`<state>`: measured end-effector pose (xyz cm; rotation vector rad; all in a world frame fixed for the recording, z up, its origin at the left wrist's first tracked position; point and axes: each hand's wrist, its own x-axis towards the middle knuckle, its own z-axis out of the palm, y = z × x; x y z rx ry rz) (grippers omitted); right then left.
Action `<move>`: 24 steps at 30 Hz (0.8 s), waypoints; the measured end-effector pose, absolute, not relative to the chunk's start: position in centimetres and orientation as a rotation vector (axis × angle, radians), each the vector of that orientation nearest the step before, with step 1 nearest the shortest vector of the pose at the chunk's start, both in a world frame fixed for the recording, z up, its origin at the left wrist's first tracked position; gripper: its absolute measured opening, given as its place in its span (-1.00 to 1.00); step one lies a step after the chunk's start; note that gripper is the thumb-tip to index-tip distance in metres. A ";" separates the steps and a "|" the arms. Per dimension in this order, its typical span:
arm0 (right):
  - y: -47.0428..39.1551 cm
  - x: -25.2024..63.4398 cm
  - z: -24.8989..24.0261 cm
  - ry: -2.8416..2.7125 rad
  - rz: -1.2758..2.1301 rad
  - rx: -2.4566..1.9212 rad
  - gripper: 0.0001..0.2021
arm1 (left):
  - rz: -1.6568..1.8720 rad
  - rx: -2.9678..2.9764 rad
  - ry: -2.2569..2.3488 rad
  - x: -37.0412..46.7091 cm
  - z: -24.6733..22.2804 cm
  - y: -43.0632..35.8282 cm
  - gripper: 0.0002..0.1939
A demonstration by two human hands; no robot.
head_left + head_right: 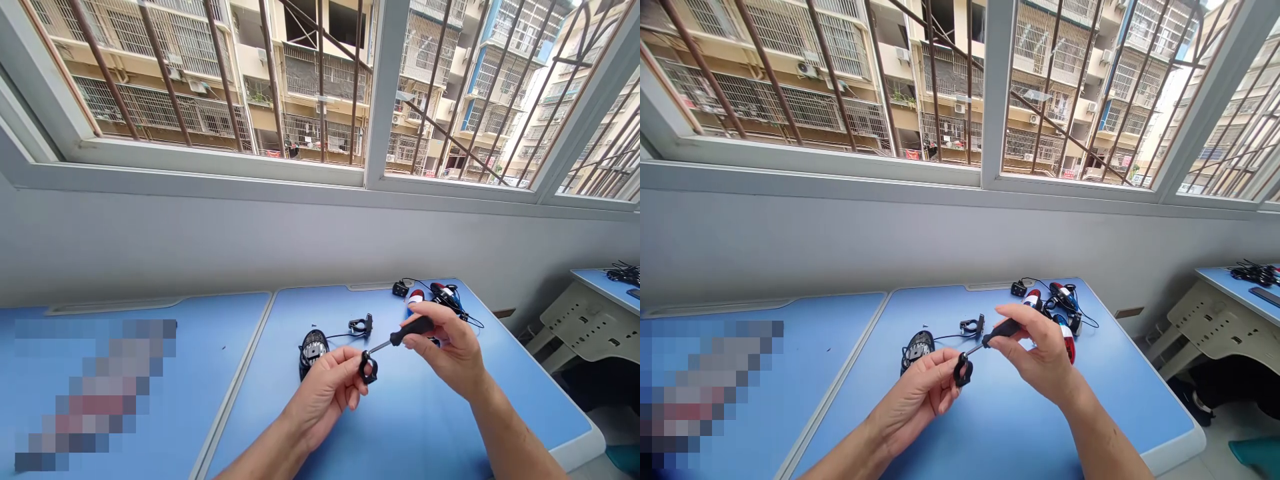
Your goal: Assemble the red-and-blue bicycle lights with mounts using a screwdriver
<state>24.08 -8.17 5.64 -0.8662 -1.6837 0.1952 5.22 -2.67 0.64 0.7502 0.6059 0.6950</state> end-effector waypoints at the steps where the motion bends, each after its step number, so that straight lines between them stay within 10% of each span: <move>1: -8.1 24.0 5.6 -1.685 0.157 -0.867 -0.66 | 0.696 0.750 0.606 5.2 0.7 -2.6 -0.68; 24: -8.8 24.5 5.2 -1.472 0.266 -0.908 -0.83 | 0.725 0.741 0.519 5.1 1.1 -2.9 -0.72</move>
